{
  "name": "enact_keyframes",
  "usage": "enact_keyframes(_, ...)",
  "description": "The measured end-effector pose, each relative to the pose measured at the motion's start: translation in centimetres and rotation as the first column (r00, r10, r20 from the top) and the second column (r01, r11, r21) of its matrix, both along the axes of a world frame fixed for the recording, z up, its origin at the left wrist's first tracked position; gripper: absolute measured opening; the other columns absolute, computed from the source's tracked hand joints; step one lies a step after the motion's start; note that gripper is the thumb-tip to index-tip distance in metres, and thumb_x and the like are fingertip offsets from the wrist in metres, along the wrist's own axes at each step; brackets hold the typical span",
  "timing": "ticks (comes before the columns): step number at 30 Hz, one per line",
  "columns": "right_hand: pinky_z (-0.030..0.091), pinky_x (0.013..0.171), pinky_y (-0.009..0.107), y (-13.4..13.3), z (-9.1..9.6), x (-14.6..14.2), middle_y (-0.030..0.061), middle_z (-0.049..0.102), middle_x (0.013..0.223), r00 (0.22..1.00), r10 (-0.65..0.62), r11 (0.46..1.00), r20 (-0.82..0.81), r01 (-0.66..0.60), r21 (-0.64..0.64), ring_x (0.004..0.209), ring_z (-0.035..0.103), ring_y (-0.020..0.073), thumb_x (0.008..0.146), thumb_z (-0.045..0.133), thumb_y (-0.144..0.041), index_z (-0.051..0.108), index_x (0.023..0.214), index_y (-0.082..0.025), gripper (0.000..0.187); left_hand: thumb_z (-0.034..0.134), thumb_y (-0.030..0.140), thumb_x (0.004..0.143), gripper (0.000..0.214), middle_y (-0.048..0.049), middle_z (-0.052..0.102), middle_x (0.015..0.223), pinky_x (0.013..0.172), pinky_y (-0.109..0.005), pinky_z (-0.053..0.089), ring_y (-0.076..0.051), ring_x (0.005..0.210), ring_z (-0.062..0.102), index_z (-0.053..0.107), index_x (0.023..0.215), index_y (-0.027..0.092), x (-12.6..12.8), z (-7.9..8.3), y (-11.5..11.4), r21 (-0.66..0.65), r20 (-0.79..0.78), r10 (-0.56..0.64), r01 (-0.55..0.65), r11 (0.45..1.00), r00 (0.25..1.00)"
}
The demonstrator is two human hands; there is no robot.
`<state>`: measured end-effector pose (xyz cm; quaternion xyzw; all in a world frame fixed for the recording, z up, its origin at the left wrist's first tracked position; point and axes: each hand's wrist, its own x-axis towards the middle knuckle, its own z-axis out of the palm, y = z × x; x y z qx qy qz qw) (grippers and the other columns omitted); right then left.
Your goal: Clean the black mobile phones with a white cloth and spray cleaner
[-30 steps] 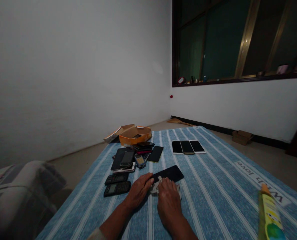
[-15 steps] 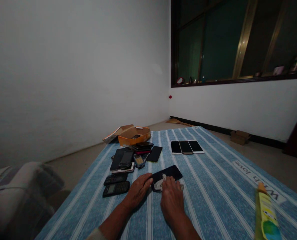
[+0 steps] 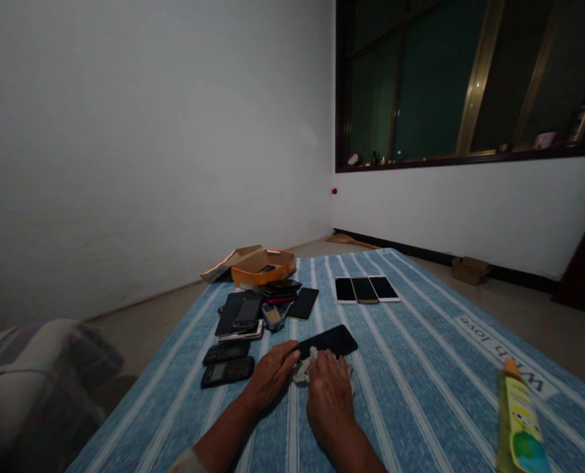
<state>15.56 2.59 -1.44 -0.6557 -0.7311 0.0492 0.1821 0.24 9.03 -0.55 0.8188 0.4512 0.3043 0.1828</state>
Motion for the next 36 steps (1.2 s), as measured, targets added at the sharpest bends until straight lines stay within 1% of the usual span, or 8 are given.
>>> enact_keyframes(5,0.014,0.116,0.045,-0.4,0.4,-0.4,0.0101,0.048,0.146,0.999,0.046,0.999,-0.025,-0.046,-0.013,0.139,0.035,0.0256,0.092,0.032,-0.008,0.056,0.135,-0.017,0.050,0.036,0.043,0.097,0.038,-0.0091,0.070,0.108,0.096,-0.037,0.046,-0.024,0.103,0.062,0.065,0.104,0.019,0.0,0.4,-0.2,-0.012,0.009,-0.008,0.008,1.000,1.000)
enact_keyframes(9,0.017,0.115,0.048,0.3,0.5,0.8,0.0115,0.049,0.145,0.999,-0.031,0.999,0.021,0.031,-0.010,0.139,0.036,0.0270,0.092,0.028,-0.006,0.055,0.135,-0.016,0.052,0.037,0.042,0.096,0.038,-0.0103,0.069,0.110,0.096,-0.038,0.045,-0.025,0.105,0.061,0.064,0.107,0.019,0.0,0.6,-0.3,-0.032,0.009,-0.002,0.002,0.999,1.000)
enact_keyframes(13,0.019,0.113,0.048,0.9,0.4,2.0,0.0118,0.050,0.144,0.991,-0.118,0.993,0.058,0.119,-0.006,0.138,0.036,0.0278,0.092,0.027,-0.005,0.056,0.135,-0.015,0.053,0.034,0.043,0.096,0.039,-0.0100,0.069,0.102,0.091,-0.038,0.047,-0.025,0.099,0.062,0.065,0.099,0.018,0.1,0.7,-0.3,-0.049,-0.013,-0.009,0.008,0.999,1.000)
enact_keyframes(22,0.013,0.117,0.047,-0.1,0.3,-0.1,0.0095,0.047,0.147,0.998,0.057,0.998,-0.027,-0.057,-0.010,0.140,0.033,0.0266,0.093,0.033,-0.011,0.055,0.137,-0.019,0.050,0.034,0.043,0.096,0.038,-0.0096,0.069,0.103,0.092,-0.038,0.047,-0.024,0.100,0.062,0.064,0.099,0.019,0.1,0.5,-0.4,-0.023,0.002,-0.008,0.008,1.000,1.000)
enact_keyframes(25,0.013,0.116,0.049,0.0,0.5,0.1,0.0096,0.047,0.147,0.999,0.039,0.999,-0.010,-0.040,-0.015,0.141,0.032,0.0274,0.093,0.030,-0.009,0.054,0.137,-0.018,0.051,0.035,0.043,0.096,0.038,-0.0095,0.069,0.106,0.095,-0.038,0.046,-0.024,0.103,0.062,0.064,0.103,0.020,0.0,0.6,-0.4,-0.024,0.006,0.003,-0.003,1.000,1.000)
enact_keyframes(31,0.017,0.114,0.052,0.6,0.8,1.4,0.0135,0.049,0.145,0.992,-0.115,0.992,0.060,0.118,-0.040,0.140,0.034,0.0302,0.092,0.025,-0.004,0.054,0.136,-0.012,0.054,0.036,0.043,0.096,0.037,-0.0090,0.070,0.105,0.094,-0.037,0.047,-0.024,0.102,0.062,0.065,0.102,0.020,0.1,0.7,-0.4,-0.030,0.003,0.003,-0.003,1.000,1.000)
enact_keyframes(33,0.018,0.113,0.051,0.5,0.8,1.3,0.0141,0.049,0.144,0.992,-0.108,0.994,0.068,0.110,-0.028,0.139,0.035,0.0302,0.091,0.025,-0.004,0.054,0.136,-0.012,0.054,0.036,0.043,0.096,0.037,-0.0092,0.070,0.105,0.094,-0.038,0.047,-0.024,0.103,0.062,0.065,0.102,0.020,0.1,0.8,-0.4,-0.031,0.010,0.005,-0.005,1.000,1.000)
enact_keyframes(36,0.018,0.114,0.048,0.1,0.6,0.7,0.0127,0.049,0.145,0.998,-0.027,1.000,0.054,0.027,-0.008,0.139,0.035,0.0286,0.091,0.029,-0.005,0.055,0.135,-0.015,0.053,0.037,0.042,0.095,0.035,-0.0094,0.069,0.106,0.095,-0.038,0.046,-0.025,0.103,0.062,0.064,0.102,0.020,0.1,0.7,-0.4,-0.032,0.015,0.004,-0.004,0.999,1.000)
